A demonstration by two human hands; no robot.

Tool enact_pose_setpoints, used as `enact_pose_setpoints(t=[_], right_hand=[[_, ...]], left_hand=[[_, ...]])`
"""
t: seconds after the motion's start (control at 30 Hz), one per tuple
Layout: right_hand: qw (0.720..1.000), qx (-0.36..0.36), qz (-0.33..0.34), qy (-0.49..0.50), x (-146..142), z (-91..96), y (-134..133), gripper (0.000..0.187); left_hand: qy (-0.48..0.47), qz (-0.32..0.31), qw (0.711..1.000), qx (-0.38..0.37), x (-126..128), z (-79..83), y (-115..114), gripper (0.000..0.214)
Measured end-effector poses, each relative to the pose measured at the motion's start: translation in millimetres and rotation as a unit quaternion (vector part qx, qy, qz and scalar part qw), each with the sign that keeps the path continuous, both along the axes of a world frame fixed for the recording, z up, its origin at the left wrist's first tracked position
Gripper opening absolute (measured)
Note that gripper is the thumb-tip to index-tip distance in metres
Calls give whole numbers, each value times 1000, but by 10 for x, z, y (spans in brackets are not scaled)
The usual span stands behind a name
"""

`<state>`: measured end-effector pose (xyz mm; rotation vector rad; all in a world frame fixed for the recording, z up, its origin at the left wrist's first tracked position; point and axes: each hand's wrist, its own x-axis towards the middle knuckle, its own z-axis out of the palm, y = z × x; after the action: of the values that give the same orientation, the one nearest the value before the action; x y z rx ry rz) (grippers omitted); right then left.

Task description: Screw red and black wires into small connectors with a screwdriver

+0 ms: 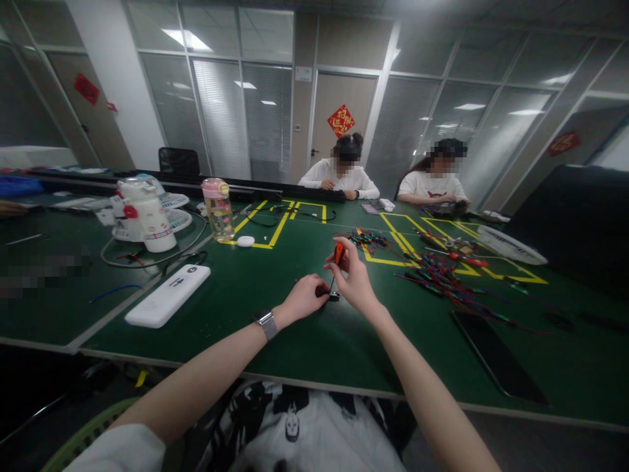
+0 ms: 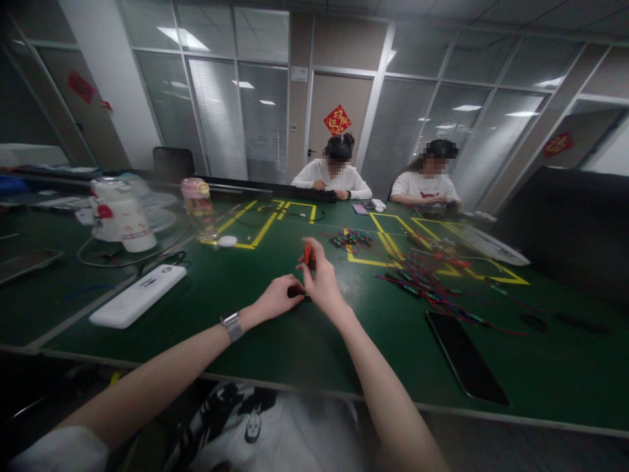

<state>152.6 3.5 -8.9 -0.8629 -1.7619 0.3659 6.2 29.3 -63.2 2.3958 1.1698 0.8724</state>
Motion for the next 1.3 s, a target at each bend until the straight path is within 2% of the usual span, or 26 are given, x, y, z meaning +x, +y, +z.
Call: enact_pose_setpoints(t=[0.4,0.67,1.0,1.17,1.3], right_hand=[[990,64,-117,-46,49,8,22,44],[992,57,-101,-56,53,-7,26,46],[990,95,-98,-30,13,-42,2,50],[987,124,-96,-27,1,-20,-15,36],[980,152,-131,-17,-8,31,-53,24]], left_hand=[[6,-8,1000,11,-10,1,-3,13],[-2,-14,1000,7,-15,6,-5,11],[5,-8,1000,7,-13,-15,11,12],[3,-9,1000,2,-12,-14,9,12],[-3,-12,1000,2,-11,5,-5,12]])
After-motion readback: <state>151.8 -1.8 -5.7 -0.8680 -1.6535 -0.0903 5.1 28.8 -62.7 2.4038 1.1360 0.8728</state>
